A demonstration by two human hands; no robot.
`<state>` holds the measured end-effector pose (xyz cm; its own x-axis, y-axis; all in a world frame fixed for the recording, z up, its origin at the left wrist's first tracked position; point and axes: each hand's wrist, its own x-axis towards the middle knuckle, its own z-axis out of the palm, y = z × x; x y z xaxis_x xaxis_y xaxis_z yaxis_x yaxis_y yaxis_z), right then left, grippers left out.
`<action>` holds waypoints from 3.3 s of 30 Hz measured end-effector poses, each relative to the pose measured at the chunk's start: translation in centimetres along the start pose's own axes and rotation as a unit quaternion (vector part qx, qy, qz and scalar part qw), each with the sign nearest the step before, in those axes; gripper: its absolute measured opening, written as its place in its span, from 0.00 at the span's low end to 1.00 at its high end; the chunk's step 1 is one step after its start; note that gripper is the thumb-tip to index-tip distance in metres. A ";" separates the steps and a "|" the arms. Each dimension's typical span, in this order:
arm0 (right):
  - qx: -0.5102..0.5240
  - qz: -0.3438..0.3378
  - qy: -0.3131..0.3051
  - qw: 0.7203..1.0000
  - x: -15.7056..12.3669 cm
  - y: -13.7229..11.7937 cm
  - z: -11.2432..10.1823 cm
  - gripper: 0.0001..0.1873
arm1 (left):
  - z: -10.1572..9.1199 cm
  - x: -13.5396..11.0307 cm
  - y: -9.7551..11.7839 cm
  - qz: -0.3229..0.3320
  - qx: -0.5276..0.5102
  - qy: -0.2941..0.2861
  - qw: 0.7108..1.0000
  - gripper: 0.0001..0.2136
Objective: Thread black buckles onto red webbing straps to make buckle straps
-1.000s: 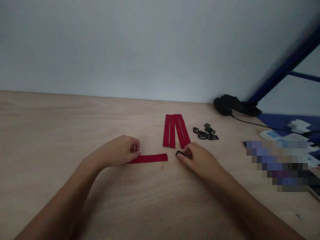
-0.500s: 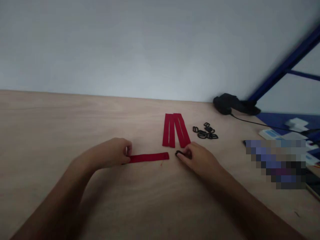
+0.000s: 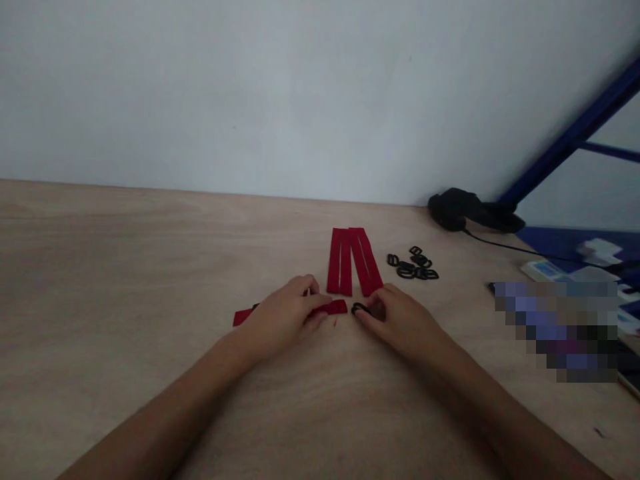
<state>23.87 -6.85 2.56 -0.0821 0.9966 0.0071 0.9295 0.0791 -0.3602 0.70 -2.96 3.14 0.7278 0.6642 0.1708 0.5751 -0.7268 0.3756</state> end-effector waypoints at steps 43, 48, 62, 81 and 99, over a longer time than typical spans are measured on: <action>0.059 -0.079 0.016 0.995 0.3 -0.5 1.6 0.16 | 1.4 0.8 -0.3 -0.110 -0.075 0.034 0.990 0.11; 0.086 -0.043 0.011 0.995 0.5 -1.1 1.5 0.06 | 1.5 0.9 -0.5 -0.113 -0.073 0.045 0.990 0.10; 0.228 -0.057 0.037 0.971 -0.4 -3.4 1.7 0.09 | 1.3 0.7 1.6 -0.009 -0.177 0.038 0.983 0.11; -0.006 -0.203 0.053 0.978 0.3 -3.1 3.2 0.16 | 1.8 0.5 0.3 -0.146 -0.283 0.101 0.943 0.11; 0.484 -0.022 -0.125 0.866 0.7 -1.4 1.7 0.12 | 3.0 0.6 -0.3 -0.061 -0.479 0.015 0.876 0.15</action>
<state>21.91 -6.31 1.52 -0.2975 0.9473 -0.1190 0.1969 -0.0611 -0.9785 2.08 -2.85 0.41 0.6638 0.7419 0.0946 0.0601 -0.1790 0.9820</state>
